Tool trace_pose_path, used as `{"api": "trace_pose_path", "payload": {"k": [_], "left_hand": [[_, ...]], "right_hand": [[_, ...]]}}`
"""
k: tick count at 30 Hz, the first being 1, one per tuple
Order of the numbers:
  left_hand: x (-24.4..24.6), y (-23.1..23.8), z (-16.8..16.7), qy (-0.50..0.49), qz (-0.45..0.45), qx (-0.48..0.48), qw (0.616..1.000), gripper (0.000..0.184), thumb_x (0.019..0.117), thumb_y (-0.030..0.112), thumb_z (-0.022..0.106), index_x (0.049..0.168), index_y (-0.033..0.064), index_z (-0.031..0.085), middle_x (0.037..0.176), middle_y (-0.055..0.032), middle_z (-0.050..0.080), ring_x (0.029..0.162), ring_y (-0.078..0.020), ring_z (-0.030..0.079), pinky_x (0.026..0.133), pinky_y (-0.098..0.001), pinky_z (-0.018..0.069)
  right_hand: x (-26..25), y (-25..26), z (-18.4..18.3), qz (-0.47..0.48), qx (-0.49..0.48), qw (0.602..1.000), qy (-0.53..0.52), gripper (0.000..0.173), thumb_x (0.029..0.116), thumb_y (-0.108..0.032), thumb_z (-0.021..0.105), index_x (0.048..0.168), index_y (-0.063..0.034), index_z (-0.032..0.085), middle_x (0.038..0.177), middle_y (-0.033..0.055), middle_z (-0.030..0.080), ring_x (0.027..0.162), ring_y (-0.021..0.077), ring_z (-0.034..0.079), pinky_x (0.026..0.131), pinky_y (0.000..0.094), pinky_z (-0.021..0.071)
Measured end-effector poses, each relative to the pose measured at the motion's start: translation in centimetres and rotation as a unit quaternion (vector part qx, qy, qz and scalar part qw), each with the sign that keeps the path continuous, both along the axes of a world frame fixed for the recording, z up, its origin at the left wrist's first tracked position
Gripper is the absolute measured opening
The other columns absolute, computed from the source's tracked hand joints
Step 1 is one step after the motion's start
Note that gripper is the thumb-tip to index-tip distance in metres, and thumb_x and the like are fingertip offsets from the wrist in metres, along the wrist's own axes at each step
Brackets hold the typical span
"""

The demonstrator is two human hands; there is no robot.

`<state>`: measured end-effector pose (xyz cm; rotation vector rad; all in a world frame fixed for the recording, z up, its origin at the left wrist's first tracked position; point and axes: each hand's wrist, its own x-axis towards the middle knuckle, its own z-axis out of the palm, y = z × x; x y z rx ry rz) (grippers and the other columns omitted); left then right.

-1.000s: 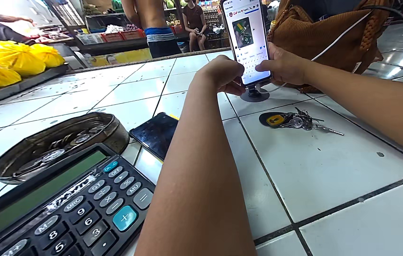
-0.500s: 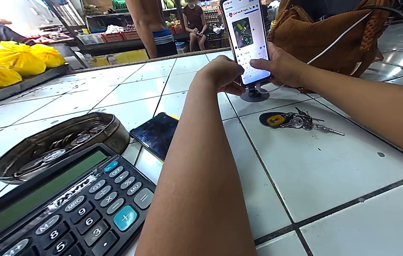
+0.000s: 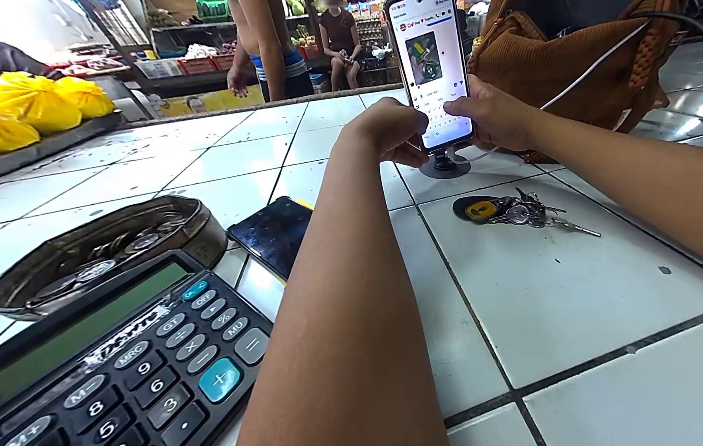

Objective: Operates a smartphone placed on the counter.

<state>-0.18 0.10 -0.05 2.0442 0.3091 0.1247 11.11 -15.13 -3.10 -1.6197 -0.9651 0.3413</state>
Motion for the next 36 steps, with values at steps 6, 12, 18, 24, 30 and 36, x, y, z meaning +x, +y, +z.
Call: {"api": "trace_pose_path", "payload": {"k": [6,12,18,24,30,36], "left_hand": [[0.1,0.1,0.0,0.005,0.0,0.005,1.0,0.015,0.1035,0.005,0.048,0.117,0.001,0.054,0.086,-0.0084,0.065,0.07,-0.0131,0.07,0.069,-0.0261,0.0607],[0.1,0.1,0.0,0.005,-0.003,0.007,1.0,0.014,0.104,0.006,0.047,0.115,0.0017,0.054,0.085,-0.0076,0.065,0.07,-0.0126,0.07,0.07,-0.0261,0.0606],[0.1,0.1,0.1,0.008,-0.001,0.01,1.0,0.016,0.1044,0.007,0.048,0.118,0.0011,0.054,0.088,-0.0086,0.065,0.071,-0.0129,0.07,0.07,-0.0261,0.0606],[0.0,0.0,0.1,0.006,-0.002,0.013,1.0,0.016,0.1036,0.007,0.048,0.117,0.0004,0.055,0.089,-0.0093,0.064,0.072,-0.0133,0.07,0.071,-0.0265,0.0604],[0.0,0.0,0.1,0.007,-0.004,0.007,1.0,0.017,0.1037,0.006,0.048,0.118,0.0004,0.055,0.089,-0.0096,0.064,0.071,-0.0135,0.07,0.07,-0.0265,0.0606],[0.0,0.0,0.1,0.005,-0.004,0.008,1.0,0.017,0.1034,0.005,0.048,0.118,0.0004,0.054,0.091,-0.0097,0.065,0.073,-0.0137,0.071,0.072,-0.0267,0.061]], "right_hand": [[0.6,-0.8,0.6,0.058,-0.044,0.997,0.012,0.054,0.1014,0.0,0.052,0.147,-0.0162,0.027,0.121,0.008,0.06,0.1,0.0171,0.068,0.079,0.0328,0.0607],[0.3,-1.0,0.9,0.042,-0.063,0.997,0.011,0.062,0.1008,0.003,0.051,0.152,-0.0182,0.022,0.128,0.0099,0.057,0.108,0.0193,0.066,0.085,0.0348,0.0603],[0.4,-0.7,0.7,0.035,-0.045,0.998,0.021,0.049,0.1055,-0.007,0.047,0.149,-0.0179,0.027,0.122,0.0097,0.06,0.103,0.02,0.069,0.082,0.0351,0.061],[0.5,-0.6,0.6,0.036,-0.034,0.998,0.025,0.042,0.109,-0.019,0.045,0.148,-0.0183,0.028,0.12,0.0094,0.062,0.101,0.0193,0.07,0.081,0.0349,0.061],[0.9,-0.9,0.7,0.06,-0.039,0.997,0.041,0.042,0.1074,-0.014,0.036,0.148,-0.0214,0.028,0.12,0.0085,0.061,0.101,0.0188,0.069,0.081,0.034,0.0604],[-0.1,0.0,0.2,-0.015,-0.01,1.0,0.009,0.044,0.1081,-0.019,0.051,0.148,-0.0152,0.033,0.119,0.0101,0.064,0.098,0.0192,0.071,0.077,0.034,0.0621]]}}
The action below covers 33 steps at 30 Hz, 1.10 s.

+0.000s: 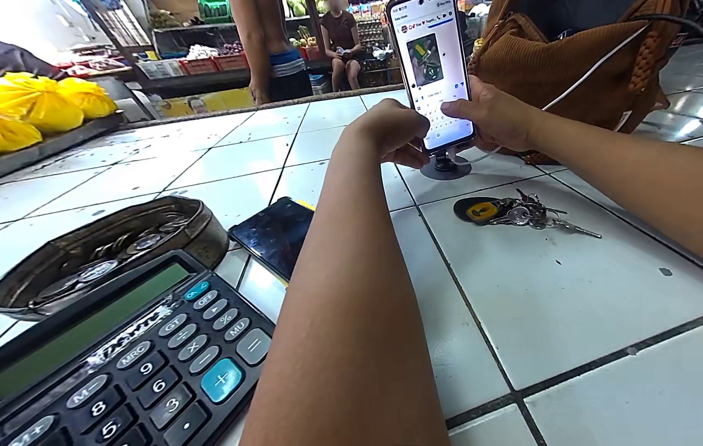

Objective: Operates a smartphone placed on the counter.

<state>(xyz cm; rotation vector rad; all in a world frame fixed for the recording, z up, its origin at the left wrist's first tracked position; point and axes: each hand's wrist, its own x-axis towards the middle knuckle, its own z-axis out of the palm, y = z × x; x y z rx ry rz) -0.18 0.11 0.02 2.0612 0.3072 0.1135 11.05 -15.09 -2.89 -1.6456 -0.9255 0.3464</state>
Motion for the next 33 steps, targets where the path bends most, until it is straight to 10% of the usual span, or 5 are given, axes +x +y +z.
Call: {"api": "trace_pose_path", "payload": {"k": [20,29,33], "left_hand": [[0.0,0.2,-0.1,0.0,-0.002,-0.003,1.0,0.021,0.1048,0.007,0.046,0.123,-0.0007,0.054,0.091,-0.011,0.065,0.073,-0.015,0.071,0.071,-0.0278,0.0611],[0.0,0.1,-0.1,-0.002,0.0,-0.008,1.0,0.02,0.1045,0.006,0.047,0.122,-0.0001,0.054,0.089,-0.0105,0.066,0.071,-0.0146,0.071,0.07,-0.0274,0.0612],[0.0,0.1,0.0,-0.002,0.002,-0.004,1.0,0.015,0.1037,0.005,0.047,0.116,0.0008,0.054,0.086,-0.0087,0.066,0.069,-0.0128,0.071,0.068,-0.0258,0.0609]], "right_hand": [[0.5,-1.5,1.1,0.091,-0.07,0.993,0.022,0.07,0.0977,0.013,0.043,0.155,-0.0194,0.018,0.133,0.0091,0.055,0.112,0.0173,0.066,0.089,0.0337,0.0597],[0.3,-1.3,1.0,0.072,-0.064,0.995,0.017,0.068,0.0989,0.009,0.049,0.153,-0.0186,0.019,0.128,0.0093,0.057,0.108,0.0178,0.067,0.086,0.0333,0.0602],[0.6,-1.1,0.9,0.066,-0.057,0.996,0.031,0.043,0.1093,-0.015,0.038,0.15,-0.0223,0.026,0.123,0.0088,0.06,0.106,0.0195,0.067,0.085,0.0353,0.0592]]}}
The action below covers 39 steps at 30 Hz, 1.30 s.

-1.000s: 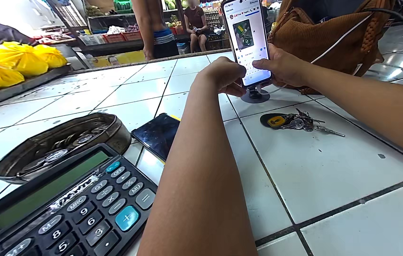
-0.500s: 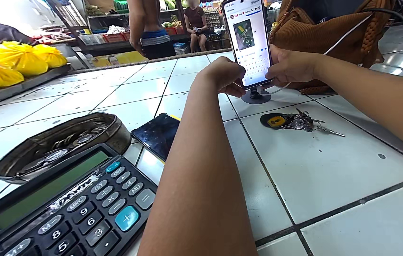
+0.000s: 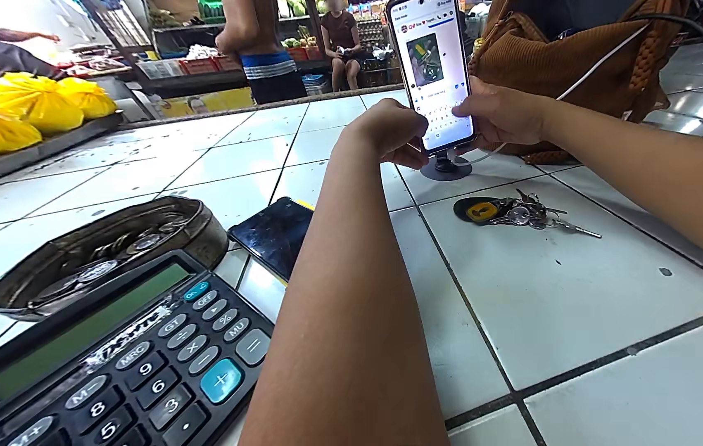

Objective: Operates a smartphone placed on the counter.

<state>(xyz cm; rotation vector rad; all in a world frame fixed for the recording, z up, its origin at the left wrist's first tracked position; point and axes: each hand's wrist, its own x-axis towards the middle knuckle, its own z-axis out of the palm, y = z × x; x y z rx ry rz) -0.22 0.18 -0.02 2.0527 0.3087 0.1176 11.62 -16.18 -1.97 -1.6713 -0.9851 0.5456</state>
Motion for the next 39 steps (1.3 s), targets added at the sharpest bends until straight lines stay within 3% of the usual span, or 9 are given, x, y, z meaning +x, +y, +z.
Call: {"api": "trace_pose_path", "payload": {"k": [3,8,15,30,32,36,39], "left_hand": [[0.0,0.02,-0.01,0.0,0.001,-0.003,1.0,0.015,0.1039,0.005,0.047,0.116,0.0005,0.054,0.086,-0.009,0.065,0.069,-0.0134,0.071,0.069,-0.0262,0.0611],[0.01,0.01,0.04,0.002,0.002,-0.002,1.0,0.015,0.1035,0.005,0.047,0.116,0.0008,0.054,0.086,-0.0088,0.066,0.069,-0.0132,0.071,0.068,-0.0262,0.061],[0.0,0.14,-0.01,0.002,-0.001,0.004,1.0,0.019,0.1043,0.006,0.047,0.121,-0.0003,0.054,0.088,-0.0102,0.065,0.071,-0.0146,0.071,0.07,-0.027,0.0611],[0.12,0.15,0.01,0.003,-0.001,0.003,1.0,0.017,0.1047,0.006,0.047,0.119,-0.0001,0.055,0.088,-0.0102,0.066,0.07,-0.0146,0.071,0.07,-0.0271,0.0612],[0.15,0.11,-0.02,0.0,0.002,-0.001,1.0,0.018,0.1076,0.013,0.045,0.116,0.001,0.055,0.086,-0.0092,0.066,0.07,-0.0151,0.071,0.07,-0.0283,0.0614],[0.06,0.05,0.08,-0.004,-0.002,-0.035,0.999,0.041,0.1128,0.038,0.031,0.124,0.0054,0.054,0.089,-0.0099,0.067,0.071,-0.0178,0.069,0.068,-0.032,0.0592],[0.07,0.03,0.02,-0.008,-0.003,-0.036,0.999,0.044,0.1129,0.04,0.028,0.119,0.0061,0.055,0.086,-0.0091,0.067,0.069,-0.0174,0.069,0.066,-0.0317,0.059]], "right_hand": [[-0.2,0.18,0.06,-0.017,0.0,1.0,0.002,0.038,0.1113,-0.019,0.035,0.149,-0.0227,0.028,0.123,0.0096,0.061,0.105,0.0213,0.068,0.083,0.0364,0.0596],[-0.4,0.09,0.05,-0.015,-0.004,1.0,-0.013,0.054,0.1041,-0.002,0.047,0.15,-0.0189,0.026,0.125,0.0095,0.058,0.104,0.0195,0.068,0.083,0.0345,0.0605],[-0.13,-0.48,0.4,0.029,-0.009,1.0,-0.001,0.056,0.1007,0.004,0.034,0.151,-0.0199,0.024,0.126,0.0077,0.058,0.107,0.0162,0.067,0.086,0.0323,0.06],[-0.19,-0.41,0.42,0.02,-0.011,1.0,0.005,0.054,0.1022,0.003,0.038,0.15,-0.0201,0.025,0.125,0.008,0.058,0.105,0.0168,0.068,0.085,0.0324,0.0605],[-0.23,-0.42,0.41,0.019,-0.011,1.0,0.003,0.053,0.1019,0.003,0.038,0.148,-0.0193,0.025,0.123,0.0073,0.058,0.103,0.0155,0.068,0.084,0.0309,0.0605],[-0.12,-0.29,0.36,0.016,-0.013,1.0,0.002,0.053,0.1019,0.003,0.038,0.148,-0.0197,0.025,0.123,0.0074,0.058,0.104,0.0162,0.068,0.084,0.0318,0.0603],[0.09,-0.28,0.3,0.018,-0.015,1.0,0.001,0.055,0.1013,0.003,0.039,0.149,-0.0198,0.024,0.124,0.0079,0.057,0.106,0.0174,0.067,0.085,0.0338,0.0602]]}}
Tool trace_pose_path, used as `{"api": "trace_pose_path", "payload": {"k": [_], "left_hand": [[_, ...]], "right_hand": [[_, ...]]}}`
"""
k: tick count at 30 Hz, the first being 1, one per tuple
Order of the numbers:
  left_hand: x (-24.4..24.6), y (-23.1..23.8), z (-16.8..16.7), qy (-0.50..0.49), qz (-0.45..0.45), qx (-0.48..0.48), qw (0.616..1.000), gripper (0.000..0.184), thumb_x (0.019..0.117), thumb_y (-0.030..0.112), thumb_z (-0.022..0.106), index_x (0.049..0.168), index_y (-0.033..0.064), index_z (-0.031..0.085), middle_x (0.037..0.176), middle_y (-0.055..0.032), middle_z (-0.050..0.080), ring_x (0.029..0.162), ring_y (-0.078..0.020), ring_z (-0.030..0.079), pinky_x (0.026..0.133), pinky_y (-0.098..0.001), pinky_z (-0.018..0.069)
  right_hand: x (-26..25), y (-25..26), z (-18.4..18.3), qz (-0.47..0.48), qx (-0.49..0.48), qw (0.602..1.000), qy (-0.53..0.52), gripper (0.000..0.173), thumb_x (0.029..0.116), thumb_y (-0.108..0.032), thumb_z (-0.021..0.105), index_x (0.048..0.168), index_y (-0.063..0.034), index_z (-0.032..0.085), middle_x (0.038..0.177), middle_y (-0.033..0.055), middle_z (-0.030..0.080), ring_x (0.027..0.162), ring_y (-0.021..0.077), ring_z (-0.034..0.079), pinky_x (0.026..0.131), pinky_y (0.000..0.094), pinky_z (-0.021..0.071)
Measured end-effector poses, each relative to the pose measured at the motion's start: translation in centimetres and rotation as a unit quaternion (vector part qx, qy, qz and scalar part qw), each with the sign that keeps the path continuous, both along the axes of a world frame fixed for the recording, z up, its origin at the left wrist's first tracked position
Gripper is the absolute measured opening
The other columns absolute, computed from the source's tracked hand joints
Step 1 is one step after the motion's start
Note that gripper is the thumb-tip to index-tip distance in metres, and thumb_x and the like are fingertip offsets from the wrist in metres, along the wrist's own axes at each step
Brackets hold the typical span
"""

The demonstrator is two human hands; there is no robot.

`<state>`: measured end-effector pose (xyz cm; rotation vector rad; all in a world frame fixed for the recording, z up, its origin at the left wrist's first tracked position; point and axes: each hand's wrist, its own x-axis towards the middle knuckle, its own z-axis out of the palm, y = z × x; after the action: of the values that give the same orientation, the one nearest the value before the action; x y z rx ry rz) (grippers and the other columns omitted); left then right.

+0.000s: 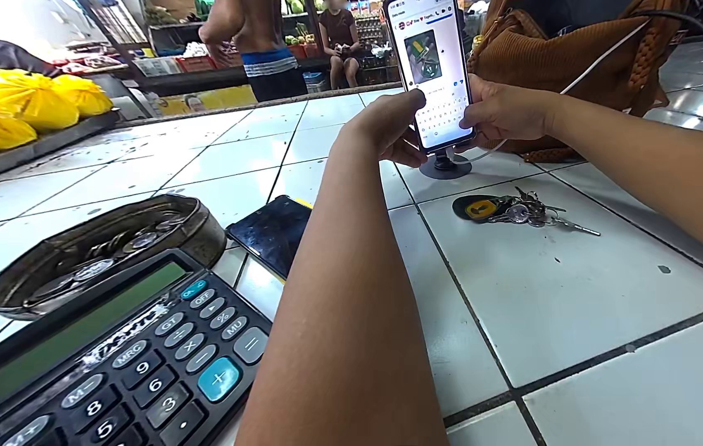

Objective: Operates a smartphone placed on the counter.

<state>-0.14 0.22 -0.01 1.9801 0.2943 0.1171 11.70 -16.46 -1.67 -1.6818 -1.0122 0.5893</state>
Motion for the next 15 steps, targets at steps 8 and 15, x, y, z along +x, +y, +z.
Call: {"api": "trace_pose_path", "payload": {"k": [8,15], "left_hand": [[0.06,0.03,0.03,0.012,0.01,0.036,0.999,0.021,0.1077,0.016,0.041,0.116,0.0017,0.054,0.09,-0.0093,0.067,0.072,-0.0151,0.071,0.071,-0.0291,0.0609],[0.1,0.07,0.07,0.017,0.008,0.032,0.999,0.021,0.1039,0.005,0.045,0.122,0.0003,0.054,0.093,-0.011,0.067,0.072,-0.0147,0.071,0.069,-0.0268,0.0609]], "right_hand": [[-0.13,-0.08,-0.08,0.01,0.007,1.0,-0.011,0.056,0.1006,0.005,0.039,0.149,-0.0179,0.023,0.123,0.0069,0.058,0.103,0.0144,0.067,0.083,0.0302,0.0601],[-0.15,-0.11,0.03,0.009,0.004,1.0,0.003,0.059,0.1002,0.004,0.038,0.151,-0.0204,0.022,0.125,0.007,0.057,0.105,0.0153,0.067,0.084,0.0309,0.0599]]}}
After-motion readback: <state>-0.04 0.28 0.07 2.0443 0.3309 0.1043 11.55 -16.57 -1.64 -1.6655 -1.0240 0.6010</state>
